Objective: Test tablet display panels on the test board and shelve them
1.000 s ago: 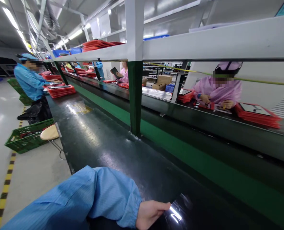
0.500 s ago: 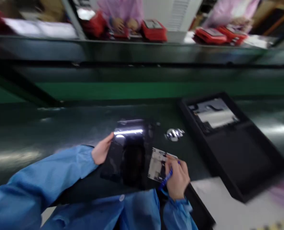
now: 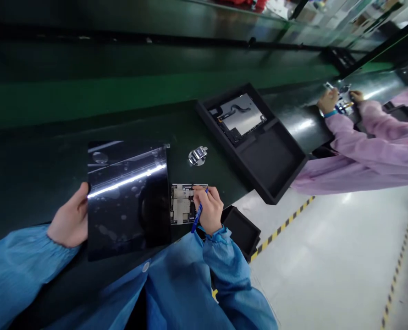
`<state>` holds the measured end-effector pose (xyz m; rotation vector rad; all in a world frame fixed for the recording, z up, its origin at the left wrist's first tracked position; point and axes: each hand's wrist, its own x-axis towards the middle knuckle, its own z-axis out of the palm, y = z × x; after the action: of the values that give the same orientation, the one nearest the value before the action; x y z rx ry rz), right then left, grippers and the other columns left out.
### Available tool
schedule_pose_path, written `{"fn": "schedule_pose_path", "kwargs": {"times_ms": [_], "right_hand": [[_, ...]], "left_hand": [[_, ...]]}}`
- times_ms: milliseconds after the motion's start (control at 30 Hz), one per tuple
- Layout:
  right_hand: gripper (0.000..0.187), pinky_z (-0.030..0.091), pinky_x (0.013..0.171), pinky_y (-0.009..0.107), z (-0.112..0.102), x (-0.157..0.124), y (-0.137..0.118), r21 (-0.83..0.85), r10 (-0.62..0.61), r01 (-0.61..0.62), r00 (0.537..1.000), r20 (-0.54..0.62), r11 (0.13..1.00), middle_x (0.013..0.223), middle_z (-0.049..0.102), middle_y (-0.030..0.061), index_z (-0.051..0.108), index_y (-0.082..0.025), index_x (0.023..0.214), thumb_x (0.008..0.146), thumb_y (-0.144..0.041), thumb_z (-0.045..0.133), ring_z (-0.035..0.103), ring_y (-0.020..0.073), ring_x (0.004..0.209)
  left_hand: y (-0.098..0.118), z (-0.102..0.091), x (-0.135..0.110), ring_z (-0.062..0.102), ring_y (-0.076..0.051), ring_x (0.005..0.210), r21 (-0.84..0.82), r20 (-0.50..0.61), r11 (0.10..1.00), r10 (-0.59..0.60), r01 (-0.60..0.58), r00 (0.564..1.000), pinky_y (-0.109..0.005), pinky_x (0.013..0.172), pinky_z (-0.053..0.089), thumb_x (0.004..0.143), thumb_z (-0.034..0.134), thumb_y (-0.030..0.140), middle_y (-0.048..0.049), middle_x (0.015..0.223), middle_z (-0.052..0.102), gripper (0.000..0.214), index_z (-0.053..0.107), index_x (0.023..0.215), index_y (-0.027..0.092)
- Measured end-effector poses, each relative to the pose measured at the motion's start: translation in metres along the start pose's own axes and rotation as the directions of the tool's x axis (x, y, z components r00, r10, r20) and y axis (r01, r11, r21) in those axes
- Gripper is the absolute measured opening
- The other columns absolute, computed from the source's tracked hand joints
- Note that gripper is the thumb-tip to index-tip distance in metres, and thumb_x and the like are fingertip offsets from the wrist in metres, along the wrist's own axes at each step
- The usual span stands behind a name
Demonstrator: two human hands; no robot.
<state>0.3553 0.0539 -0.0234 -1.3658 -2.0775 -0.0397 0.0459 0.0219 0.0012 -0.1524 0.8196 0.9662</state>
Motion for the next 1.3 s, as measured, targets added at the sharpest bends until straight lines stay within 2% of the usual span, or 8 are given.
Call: {"fn": "schedule_pose_path", "kwargs": {"times_ms": [100,267,533,633,800,967,1100,1300], "right_hand": [[0.023,0.054,0.071,0.027,-0.001,0.001,-0.002,-0.001,0.005,-0.005,1.0,0.009,1.0,0.095,0.077,-0.0007,0.054,-0.023,0.074,0.093,-0.01,0.058,0.059,0.0151,0.077],[0.024,0.054,0.073,0.027,-0.001,0.001,-0.003,0.013,0.003,-0.003,1.0,0.01,1.0,0.094,0.077,-0.0003,0.055,-0.023,0.072,0.093,-0.011,0.058,0.06,0.0153,0.077],[0.025,0.053,0.074,0.026,0.002,-0.001,-0.001,0.013,0.008,-0.008,1.0,-0.002,1.0,0.093,0.077,0.0005,0.057,-0.022,0.073,0.094,-0.01,0.056,0.061,0.0154,0.08],[0.026,0.052,0.074,0.025,0.002,0.0,-0.003,0.014,-0.005,0.005,1.0,-0.001,1.0,0.094,0.077,-0.0003,0.055,-0.022,0.072,0.094,-0.008,0.056,0.059,0.0151,0.08],[0.025,0.052,0.074,0.024,0.003,-0.002,-0.002,0.014,0.003,-0.003,1.0,-0.002,1.0,0.093,0.076,-0.0009,0.057,-0.022,0.074,0.096,-0.011,0.054,0.059,0.0147,0.083],[0.026,0.053,0.076,0.025,0.003,-0.004,-0.001,0.045,0.032,-0.033,0.999,0.033,0.998,0.088,0.075,0.0,0.059,-0.022,0.075,0.099,-0.015,0.05,0.062,0.0146,0.087],[0.026,0.053,0.075,0.026,0.005,-0.004,-0.001,0.045,0.047,-0.049,0.998,0.032,0.998,0.088,0.075,-0.0003,0.059,-0.022,0.076,0.099,-0.015,0.049,0.062,0.0146,0.087],[0.023,0.053,0.075,0.025,0.006,-0.004,-0.002,0.04,0.014,-0.014,1.0,-0.003,0.999,0.094,0.076,-0.0008,0.059,-0.022,0.077,0.097,-0.012,0.053,0.06,0.015,0.085]], "left_hand": [[0.001,0.003,-0.001,0.075,-0.026,0.092,0.012,-0.003,1.0,0.015,-0.015,1.0,-0.039,0.09,0.057,0.104,0.015,0.037,-0.0037,0.096,0.079,0.059,0.065,0.131,0.026],[0.002,0.009,-0.002,0.073,-0.027,0.099,-0.045,-0.082,0.999,-0.007,0.003,0.997,-0.038,0.092,0.057,0.104,0.015,0.038,-0.0044,0.098,0.079,0.059,0.061,0.137,0.022],[0.002,0.011,0.001,0.067,-0.028,0.117,-0.092,0.045,0.991,0.103,-0.098,0.994,-0.048,0.106,0.048,0.103,-0.004,0.036,-0.0094,0.124,0.072,0.067,0.038,0.153,0.02],[0.002,0.01,0.001,0.061,-0.029,0.126,-0.101,0.017,0.989,0.111,-0.108,0.994,-0.052,0.111,0.043,0.104,0.001,0.04,-0.0111,0.129,0.069,0.062,0.024,0.158,0.018],[0.008,0.013,0.0,0.051,-0.031,0.135,-0.065,-0.136,0.983,0.162,-0.172,0.977,-0.056,0.114,0.038,0.105,0.017,0.047,-0.0119,0.141,0.061,0.06,0.009,0.159,0.02],[0.014,0.01,-0.003,0.041,-0.034,0.142,-0.013,-0.157,0.972,0.231,-0.236,0.96,-0.06,0.115,0.031,0.104,0.031,0.051,-0.0118,0.148,0.054,0.062,0.02,0.155,0.017],[0.016,0.004,-0.003,0.035,-0.035,0.145,0.016,-0.146,0.973,0.23,-0.23,0.962,-0.062,0.116,0.027,0.102,0.04,0.05,-0.0101,0.15,0.052,0.059,0.032,0.149,0.016],[0.013,0.002,-0.002,0.034,-0.035,0.145,-0.007,-0.134,0.976,0.215,-0.218,0.967,-0.059,0.117,0.026,0.103,0.04,0.048,-0.0119,0.149,0.054,0.057,0.036,0.147,0.013]]}}
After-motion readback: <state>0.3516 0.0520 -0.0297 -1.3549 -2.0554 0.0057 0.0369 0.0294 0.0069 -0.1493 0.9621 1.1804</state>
